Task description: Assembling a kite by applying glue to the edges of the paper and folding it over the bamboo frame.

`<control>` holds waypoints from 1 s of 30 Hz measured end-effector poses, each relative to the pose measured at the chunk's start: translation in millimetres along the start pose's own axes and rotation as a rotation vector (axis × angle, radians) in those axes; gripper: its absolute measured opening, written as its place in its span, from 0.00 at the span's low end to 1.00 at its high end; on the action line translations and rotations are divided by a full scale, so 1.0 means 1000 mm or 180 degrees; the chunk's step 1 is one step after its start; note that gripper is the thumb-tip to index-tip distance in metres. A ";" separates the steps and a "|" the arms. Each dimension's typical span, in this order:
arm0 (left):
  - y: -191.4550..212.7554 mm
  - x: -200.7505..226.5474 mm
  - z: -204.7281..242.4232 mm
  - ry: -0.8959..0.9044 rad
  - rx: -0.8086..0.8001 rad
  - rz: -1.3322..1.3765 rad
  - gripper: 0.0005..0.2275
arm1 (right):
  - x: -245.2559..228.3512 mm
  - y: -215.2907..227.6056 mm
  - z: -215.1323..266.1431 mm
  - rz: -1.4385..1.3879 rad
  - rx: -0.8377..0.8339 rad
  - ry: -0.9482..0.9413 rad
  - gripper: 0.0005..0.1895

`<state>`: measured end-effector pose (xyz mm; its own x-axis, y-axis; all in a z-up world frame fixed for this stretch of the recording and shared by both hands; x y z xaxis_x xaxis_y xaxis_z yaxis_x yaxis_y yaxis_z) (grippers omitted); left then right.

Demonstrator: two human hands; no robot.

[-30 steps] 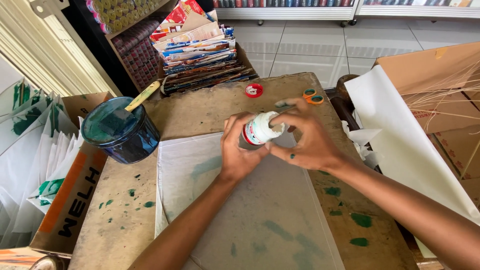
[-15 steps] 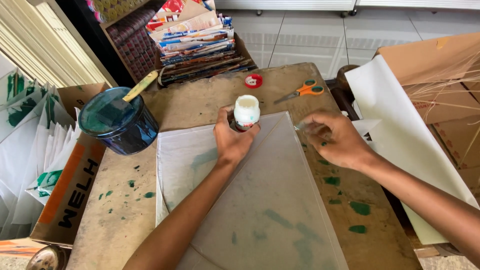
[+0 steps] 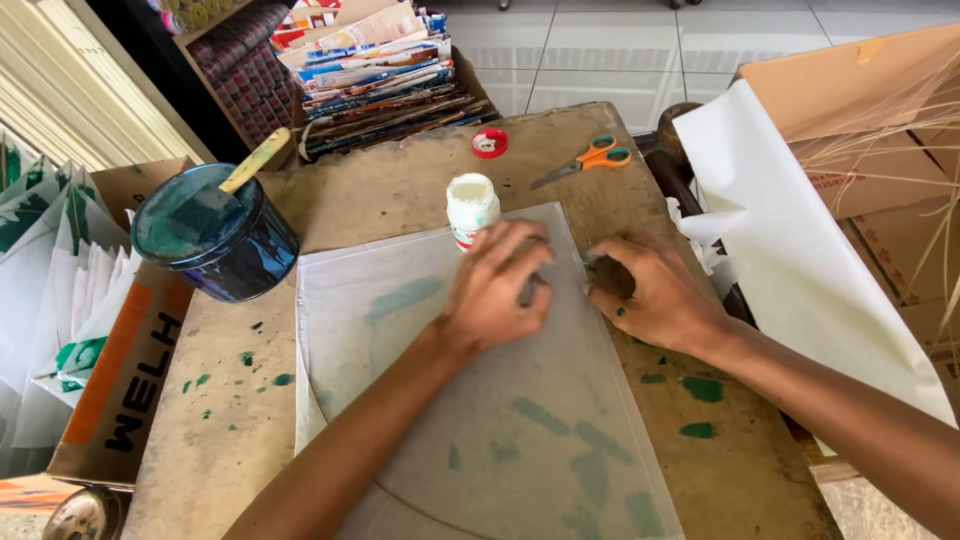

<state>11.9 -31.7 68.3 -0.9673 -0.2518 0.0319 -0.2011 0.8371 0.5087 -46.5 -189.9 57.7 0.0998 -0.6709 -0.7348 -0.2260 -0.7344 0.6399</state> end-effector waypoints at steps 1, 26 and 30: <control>-0.001 0.006 0.001 -0.0004 -0.0021 0.0020 0.11 | -0.001 0.000 0.001 -0.0011 0.0008 -0.0026 0.24; -0.037 0.024 0.022 0.0997 -0.3100 -0.0356 0.35 | 0.010 -0.007 0.004 0.0103 -0.0089 0.0001 0.22; -0.037 0.025 0.022 0.1037 -0.3043 -0.0335 0.35 | 0.009 -0.009 0.005 0.0174 -0.0077 0.0102 0.23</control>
<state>-8.1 -57.9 31.1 -0.8337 -0.5416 0.1076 0.0633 0.0998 0.9930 -48.3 -189.1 44.3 0.1189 -0.7128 -0.6912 -0.2084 -0.6986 0.6845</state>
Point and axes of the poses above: each hand's wrist, its own z-axis away from the middle knuckle, its own y-axis out of the back of the hand, x = y × z, the point moved 8 cm from there along -z, towards the middle knuckle, and after that the axes turned 10 degrees about -z, right-handed, at the moved point
